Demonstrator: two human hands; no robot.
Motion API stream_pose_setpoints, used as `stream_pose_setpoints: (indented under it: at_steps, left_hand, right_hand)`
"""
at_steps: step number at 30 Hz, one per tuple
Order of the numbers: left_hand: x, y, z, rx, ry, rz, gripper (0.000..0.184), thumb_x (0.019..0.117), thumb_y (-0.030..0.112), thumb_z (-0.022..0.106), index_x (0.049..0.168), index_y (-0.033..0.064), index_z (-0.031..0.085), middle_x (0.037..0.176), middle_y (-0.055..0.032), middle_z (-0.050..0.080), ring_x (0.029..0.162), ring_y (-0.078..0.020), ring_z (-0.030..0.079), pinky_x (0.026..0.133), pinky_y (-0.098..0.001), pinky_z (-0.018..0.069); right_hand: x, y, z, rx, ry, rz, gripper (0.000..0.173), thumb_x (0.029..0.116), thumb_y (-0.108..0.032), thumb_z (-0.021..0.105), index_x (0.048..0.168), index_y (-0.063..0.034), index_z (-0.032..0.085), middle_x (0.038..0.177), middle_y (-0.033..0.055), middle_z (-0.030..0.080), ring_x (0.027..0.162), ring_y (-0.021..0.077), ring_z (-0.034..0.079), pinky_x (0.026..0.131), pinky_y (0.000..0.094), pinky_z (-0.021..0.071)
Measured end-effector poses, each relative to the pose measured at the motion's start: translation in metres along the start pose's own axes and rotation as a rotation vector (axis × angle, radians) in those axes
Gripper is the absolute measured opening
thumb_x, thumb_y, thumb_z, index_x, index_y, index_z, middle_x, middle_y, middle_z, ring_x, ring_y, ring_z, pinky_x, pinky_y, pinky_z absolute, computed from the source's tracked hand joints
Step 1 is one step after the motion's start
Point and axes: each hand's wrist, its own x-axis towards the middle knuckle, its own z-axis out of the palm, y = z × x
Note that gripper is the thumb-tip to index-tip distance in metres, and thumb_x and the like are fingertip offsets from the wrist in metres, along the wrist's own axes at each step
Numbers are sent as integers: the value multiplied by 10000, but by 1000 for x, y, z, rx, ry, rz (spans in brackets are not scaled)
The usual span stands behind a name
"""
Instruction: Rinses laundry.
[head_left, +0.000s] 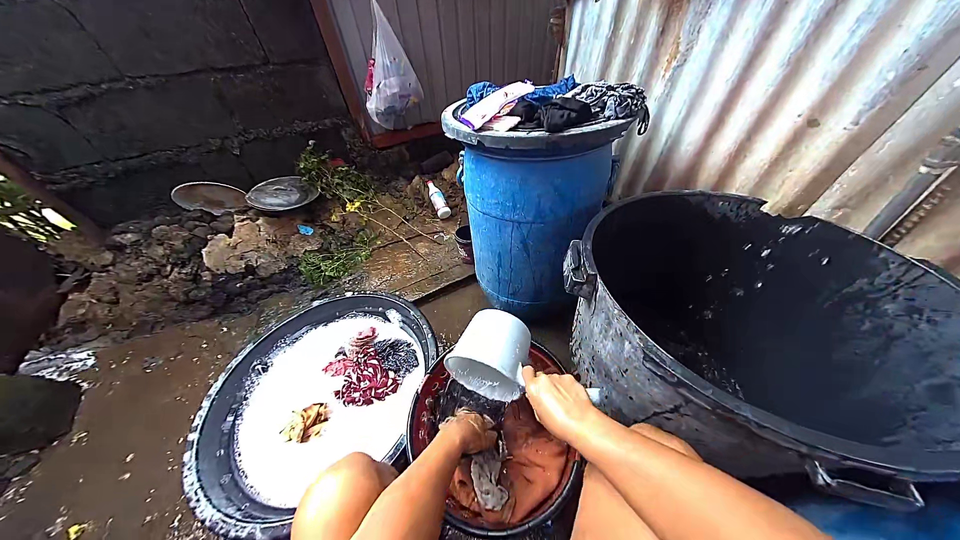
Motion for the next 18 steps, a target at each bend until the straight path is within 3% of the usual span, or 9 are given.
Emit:
stream_pose_setpoints:
  at_steps: [4, 8, 11, 12, 13, 14, 15, 16, 18]
  left_hand:
    - [8, -6, 0, -26, 44, -45, 529, 1077, 456, 438, 1322, 34, 643, 1431, -250, 562, 1393, -443, 468, 1104, -684, 356]
    - [-1, -13, -11, -166, 107, -95, 456, 1083, 359, 450, 1291, -3, 633, 1356, -266, 603, 1320, -427, 541, 1075, -643, 404]
    - [-22, -15, -27, -318, 246, -96, 444, 1099, 304, 435, 1280, -54, 626, 1328, -297, 606, 1292, -430, 561, 1087, -605, 404]
    - [-35, -11, -37, -376, 305, -91, 438, 1104, 293, 425, 1284, -54, 623, 1321, -295, 609, 1285, -425, 565, 1086, -597, 404]
    - [-51, -6, -48, -429, 375, -71, 425, 1105, 280, 423, 1266, -54, 631, 1288, -291, 623, 1250, -419, 582, 1067, -595, 413]
    - [-70, 1, -60, -466, 447, -33, 404, 1105, 265, 422, 1230, -51, 640, 1225, -279, 639, 1184, -404, 605, 1025, -588, 430]
    - [-92, 9, -73, -498, 520, 24, 378, 1103, 255, 428, 1174, -43, 649, 1128, -252, 650, 1082, -372, 620, 963, -566, 451]
    - [-116, 19, -85, -529, 595, 103, 352, 1099, 247, 438, 1101, -31, 655, 1007, -201, 638, 957, -312, 612, 884, -517, 465]
    - [-159, 39, -101, -619, 736, 312, 309, 1077, 225, 483, 894, 20, 627, 772, -58, 553, 732, -153, 543, 720, -379, 454]
  right_hand:
    - [4, -9, 5, 29, 15, 3, 374, 1099, -116, 341, 1420, 45, 446, 1252, 297, 630, 1158, 460, 640, 936, 584, 507]
    - [13, -3, 0, 177, -39, 158, 471, 1065, -234, 509, 1432, 53, 445, 1346, 277, 590, 1277, 418, 579, 1027, 570, 468]
    - [16, 4, -1, 271, 85, 139, 652, 1011, -242, 620, 1529, 41, 345, 1462, 272, 495, 1384, 426, 464, 1098, 560, 412]
    - [15, 6, 0, 370, 171, 83, 631, 1018, -232, 609, 1536, 28, 359, 1452, 252, 514, 1383, 396, 468, 1118, 533, 400]
    - [15, 4, 2, 519, 258, 35, 526, 1039, -225, 574, 1489, 14, 444, 1346, 212, 608, 1279, 331, 571, 1078, 478, 449]
    - [15, -1, 6, 722, 313, 19, 403, 1068, -230, 525, 1385, 19, 546, 1138, 170, 694, 1047, 253, 676, 943, 407, 528]
    - [15, -9, 8, 948, 258, 52, 401, 1113, -288, 431, 1302, 36, 572, 981, 148, 701, 840, 202, 698, 784, 352, 569]
    - [14, -16, 10, 1158, 119, 120, 539, 1129, -397, 321, 1330, 58, 530, 989, 197, 686, 800, 250, 697, 737, 385, 572]
    - [14, -28, 19, 1432, -149, 237, 805, 1065, -637, 192, 1529, 8, 324, 1318, 334, 558, 1036, 449, 652, 830, 559, 545]
